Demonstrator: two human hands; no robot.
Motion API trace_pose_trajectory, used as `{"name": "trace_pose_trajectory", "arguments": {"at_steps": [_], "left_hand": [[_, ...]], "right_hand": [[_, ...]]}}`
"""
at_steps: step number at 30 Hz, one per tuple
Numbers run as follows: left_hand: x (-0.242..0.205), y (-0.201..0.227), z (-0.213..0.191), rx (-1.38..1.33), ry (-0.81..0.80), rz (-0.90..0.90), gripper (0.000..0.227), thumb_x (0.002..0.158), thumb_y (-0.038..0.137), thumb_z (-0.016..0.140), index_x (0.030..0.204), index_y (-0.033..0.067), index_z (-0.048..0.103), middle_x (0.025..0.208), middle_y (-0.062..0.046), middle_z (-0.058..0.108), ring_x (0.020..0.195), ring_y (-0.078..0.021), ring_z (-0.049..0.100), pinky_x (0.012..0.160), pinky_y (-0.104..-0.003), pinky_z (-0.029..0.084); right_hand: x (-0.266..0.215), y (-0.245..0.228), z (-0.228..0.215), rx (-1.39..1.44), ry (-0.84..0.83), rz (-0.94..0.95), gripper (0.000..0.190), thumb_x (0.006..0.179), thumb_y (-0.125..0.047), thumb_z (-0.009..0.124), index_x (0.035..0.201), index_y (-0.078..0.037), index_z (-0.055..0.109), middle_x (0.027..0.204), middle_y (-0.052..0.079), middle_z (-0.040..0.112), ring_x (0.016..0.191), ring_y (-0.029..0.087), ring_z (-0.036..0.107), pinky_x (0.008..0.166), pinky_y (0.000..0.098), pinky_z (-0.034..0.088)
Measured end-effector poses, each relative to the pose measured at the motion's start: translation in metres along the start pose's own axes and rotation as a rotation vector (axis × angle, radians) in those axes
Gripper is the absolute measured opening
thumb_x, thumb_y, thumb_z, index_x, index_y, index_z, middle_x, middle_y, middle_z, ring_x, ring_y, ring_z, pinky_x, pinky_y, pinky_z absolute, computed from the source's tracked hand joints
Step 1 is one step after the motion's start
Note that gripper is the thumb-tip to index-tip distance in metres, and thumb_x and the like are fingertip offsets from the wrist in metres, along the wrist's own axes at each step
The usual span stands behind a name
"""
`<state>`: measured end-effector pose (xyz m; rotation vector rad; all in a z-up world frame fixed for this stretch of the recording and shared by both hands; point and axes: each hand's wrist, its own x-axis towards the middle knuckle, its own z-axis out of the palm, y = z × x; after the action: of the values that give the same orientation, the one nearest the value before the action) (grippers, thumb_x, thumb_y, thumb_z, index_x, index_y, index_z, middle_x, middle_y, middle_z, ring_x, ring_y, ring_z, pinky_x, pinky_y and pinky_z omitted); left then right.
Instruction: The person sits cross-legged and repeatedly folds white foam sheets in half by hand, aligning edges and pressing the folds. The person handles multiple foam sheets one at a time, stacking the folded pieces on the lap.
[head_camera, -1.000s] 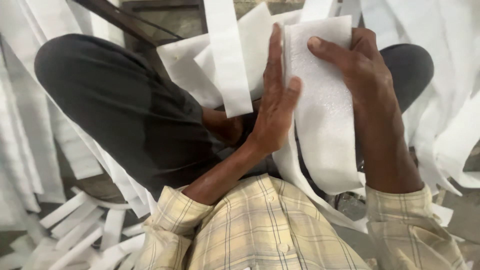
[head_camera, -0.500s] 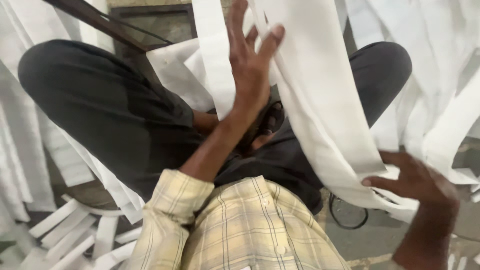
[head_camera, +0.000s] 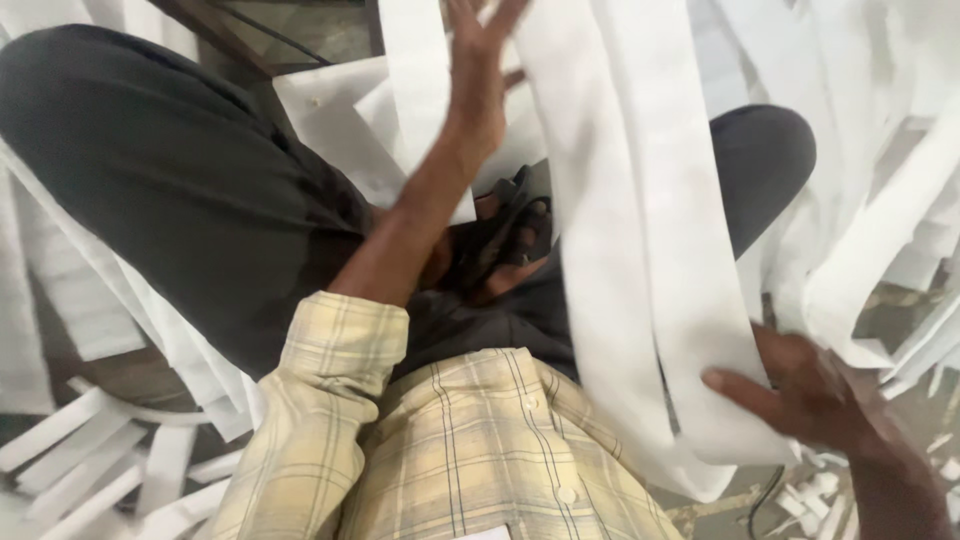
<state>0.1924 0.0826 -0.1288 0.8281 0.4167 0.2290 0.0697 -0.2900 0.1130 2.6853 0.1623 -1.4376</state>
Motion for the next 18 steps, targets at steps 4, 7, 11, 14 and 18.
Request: {"name": "trace_pose_trajectory", "arguments": {"at_steps": [4,7,11,14,18], "left_hand": [[-0.056,-0.002,0.019,0.270,-0.082,0.177,0.097,0.088,0.064,0.068,0.158,0.0081,0.031,0.166,-0.027,0.012,0.152,-0.0432,0.026,0.117,-0.056,0.038],[-0.086,0.008,0.017,-0.131,0.063,-0.315,0.113,0.083,0.055,0.070,0.162,0.0093,0.003,0.157,-0.030,0.029,0.145,-0.0449,0.035,0.112,-0.056,0.038],[-0.105,0.015,0.012,-0.146,0.155,-0.351,0.099,0.083,0.022,0.074,0.160,0.0100,0.012,0.151,-0.028,0.032,0.137,-0.0383,0.039,0.110,-0.048,0.042],[-0.106,0.009,0.001,-0.374,0.162,-0.285,0.099,0.080,0.005,0.071,0.159,0.0095,0.013,0.144,-0.028,0.042,0.127,-0.0364,0.051,0.106,-0.043,0.049],[-0.089,-0.008,-0.015,-0.538,0.107,-0.132,0.092,0.089,0.001,0.069,0.163,0.0046,0.014,0.143,-0.031,0.048,0.123,-0.0342,0.057,0.106,-0.043,0.051]], "right_hand": [[0.046,-0.071,-0.057,0.286,0.148,-0.145,0.051,0.088,-0.031,0.074,0.130,-0.006,0.063,0.106,0.016,0.075,0.090,0.027,0.074,0.080,0.0446,0.059],[0.083,-0.125,-0.095,0.301,0.367,-0.538,0.045,0.094,-0.025,0.069,0.135,-0.009,0.062,0.115,0.014,0.069,0.100,0.024,0.069,0.087,0.0391,0.057],[0.101,-0.168,-0.115,0.188,0.547,-1.024,0.040,0.102,-0.017,0.063,0.143,-0.014,0.061,0.127,0.011,0.061,0.114,0.020,0.061,0.097,0.0318,0.054],[0.099,-0.174,-0.106,0.439,0.437,-1.025,0.036,0.112,-0.015,0.055,0.148,-0.014,0.059,0.130,0.008,0.059,0.117,0.018,0.060,0.102,0.0285,0.051],[0.099,-0.152,-0.089,0.327,0.466,-0.722,0.048,0.103,-0.016,0.059,0.150,-0.009,0.052,0.134,0.014,0.061,0.123,0.024,0.060,0.107,0.0350,0.048]]}}
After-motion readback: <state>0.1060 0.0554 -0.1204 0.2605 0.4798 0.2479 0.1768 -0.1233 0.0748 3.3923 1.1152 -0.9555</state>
